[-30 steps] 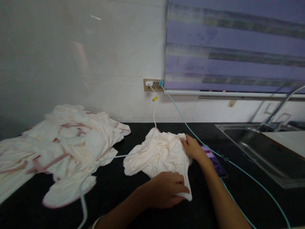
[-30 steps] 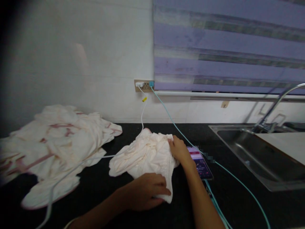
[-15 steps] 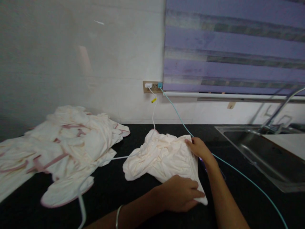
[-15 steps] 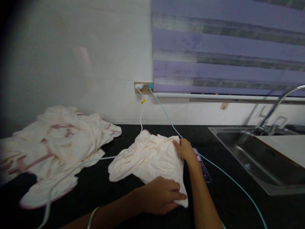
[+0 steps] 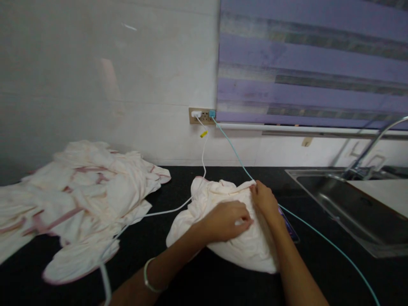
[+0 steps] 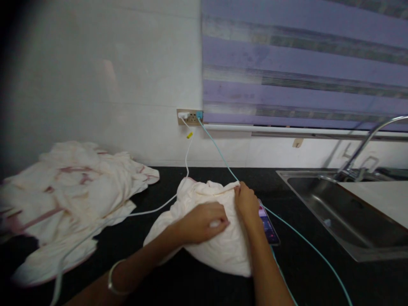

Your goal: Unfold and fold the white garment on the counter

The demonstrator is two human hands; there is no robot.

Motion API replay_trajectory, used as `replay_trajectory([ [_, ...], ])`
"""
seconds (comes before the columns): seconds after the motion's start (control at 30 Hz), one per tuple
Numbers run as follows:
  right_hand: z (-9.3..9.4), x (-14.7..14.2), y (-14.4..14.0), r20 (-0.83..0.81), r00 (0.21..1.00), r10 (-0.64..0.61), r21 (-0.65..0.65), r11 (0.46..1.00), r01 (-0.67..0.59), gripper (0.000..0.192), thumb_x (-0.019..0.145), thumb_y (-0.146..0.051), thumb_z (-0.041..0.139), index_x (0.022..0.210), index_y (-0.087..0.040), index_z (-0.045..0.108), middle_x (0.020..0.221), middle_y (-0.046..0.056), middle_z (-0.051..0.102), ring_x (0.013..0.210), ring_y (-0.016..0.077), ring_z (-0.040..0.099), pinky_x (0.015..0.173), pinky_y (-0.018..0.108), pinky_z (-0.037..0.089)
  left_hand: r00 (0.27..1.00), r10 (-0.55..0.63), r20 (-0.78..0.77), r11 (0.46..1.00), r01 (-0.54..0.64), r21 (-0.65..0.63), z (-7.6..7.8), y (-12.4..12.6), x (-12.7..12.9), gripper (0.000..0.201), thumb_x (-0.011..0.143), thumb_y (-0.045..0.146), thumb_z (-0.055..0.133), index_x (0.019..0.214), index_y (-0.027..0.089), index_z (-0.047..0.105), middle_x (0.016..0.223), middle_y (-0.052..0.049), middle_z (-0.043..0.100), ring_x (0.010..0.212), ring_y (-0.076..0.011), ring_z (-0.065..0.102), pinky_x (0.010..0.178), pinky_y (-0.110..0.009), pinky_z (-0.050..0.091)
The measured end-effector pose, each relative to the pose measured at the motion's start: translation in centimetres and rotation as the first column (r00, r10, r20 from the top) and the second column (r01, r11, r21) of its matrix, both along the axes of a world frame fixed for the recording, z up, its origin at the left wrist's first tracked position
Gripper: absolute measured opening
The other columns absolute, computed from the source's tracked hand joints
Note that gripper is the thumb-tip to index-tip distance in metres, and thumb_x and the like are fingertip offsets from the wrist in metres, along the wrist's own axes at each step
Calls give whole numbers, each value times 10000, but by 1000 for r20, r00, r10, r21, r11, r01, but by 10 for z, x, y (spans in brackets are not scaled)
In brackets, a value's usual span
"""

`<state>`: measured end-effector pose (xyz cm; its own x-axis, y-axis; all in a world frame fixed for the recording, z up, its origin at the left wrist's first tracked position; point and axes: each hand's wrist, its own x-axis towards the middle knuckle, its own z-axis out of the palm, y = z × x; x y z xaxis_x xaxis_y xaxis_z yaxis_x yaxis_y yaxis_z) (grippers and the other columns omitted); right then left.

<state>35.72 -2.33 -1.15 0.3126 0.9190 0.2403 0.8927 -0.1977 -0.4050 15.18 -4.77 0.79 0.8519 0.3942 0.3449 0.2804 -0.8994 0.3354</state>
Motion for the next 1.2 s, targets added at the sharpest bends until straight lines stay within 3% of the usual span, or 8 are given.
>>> replay_trajectory([
  [0.1, -4, -12, -1, -17, 1000, -23, -7, 1000, 22, 284, 1046, -325, 377, 1131, -184, 608, 966, 174, 713, 916, 276, 706, 755, 331, 448, 938, 342, 58, 937, -336, -94, -4, 41, -26, 407, 990, 476, 518, 1239, 171, 623, 1285, -118, 652, 1215, -251, 587, 1061, -382, 446],
  [0.2, -5, -24, -2, -23, 999, -23, 7, 1000, 23, 309, 1045, -285, 343, 1171, -122, 572, 1094, 236, 666, 990, 296, 699, 809, 356, 476, 857, 499, -130, 858, -509, -66, -22, 62, -47, 736, 868, 553, 665, 1439, 125, 485, 1456, -214, 536, 1340, -367, 497, 1105, -473, 406],
  [0.33, -1, -39, -4, 14, 999, -30, -32, 999, 30, 308, 1034, -287, 351, 1189, -103, 543, 1189, 242, 584, 991, 313, 702, 829, 391, 499, 837, 507, -209, 833, -538, -134, -37, 63, -64, 531, 911, 526, 584, 1281, 147, 611, 1241, -175, 687, 1135, -328, 636, 958, -400, 471],
  [0.6, -8, -43, -1, 109, 989, -100, -60, 992, 107, 223, 1050, -253, 381, 1188, -153, 525, 1251, 158, 519, 962, 257, 719, 793, 353, 526, 841, 540, 23, 740, -462, -489, -37, 92, -91, 303, 759, 457, 673, 890, 186, 713, 848, -12, 688, 807, -227, 636, 684, -299, 426],
  [0.8, -12, -47, 4, 102, 989, -107, -15, 994, 109, 296, 1082, -347, 348, 1239, -179, 533, 1258, 142, 516, 993, 256, 707, 801, 359, 528, 690, 709, 146, 666, -587, -461, -27, 110, -118, 178, 719, 350, 682, 787, 196, 625, 739, 12, 606, 724, -192, 559, 613, -289, 329],
  [0.93, -11, -49, 3, 92, 989, -117, 4, 993, 117, 311, 1088, -365, 328, 1234, -196, 544, 1263, 132, 518, 980, 252, 703, 784, 360, 522, 546, 775, 317, 623, -743, -244, -19, 108, -120, 146, 729, 326, 667, 795, 207, 613, 810, -3, 558, 773, -200, 542, 681, -304, 373],
  [1.07, -11, -45, 3, 84, 986, -142, 46, 989, 139, 303, 1086, -367, 337, 1208, -194, 553, 1248, 121, 524, 947, 248, 699, 756, 353, 510, 641, 622, 450, 761, -629, -156, -16, 104, -114, 91, 699, 218, 631, 705, 198, 543, 947, -37, 561, 906, -205, 560, 809, -313, 417],
  [1.2, -12, -40, 4, 52, 984, -170, 72, 984, 166, 319, 1090, -371, 326, 1227, -191, 551, 1231, 120, 527, 938, 233, 688, 756, 337, 487, 812, 418, 407, 891, -278, -360, -17, 97, -109, 278, 763, 246, 601, 650, 215, 349, 888, -21, 616, 827, -165, 563, 749, -275, 411],
])
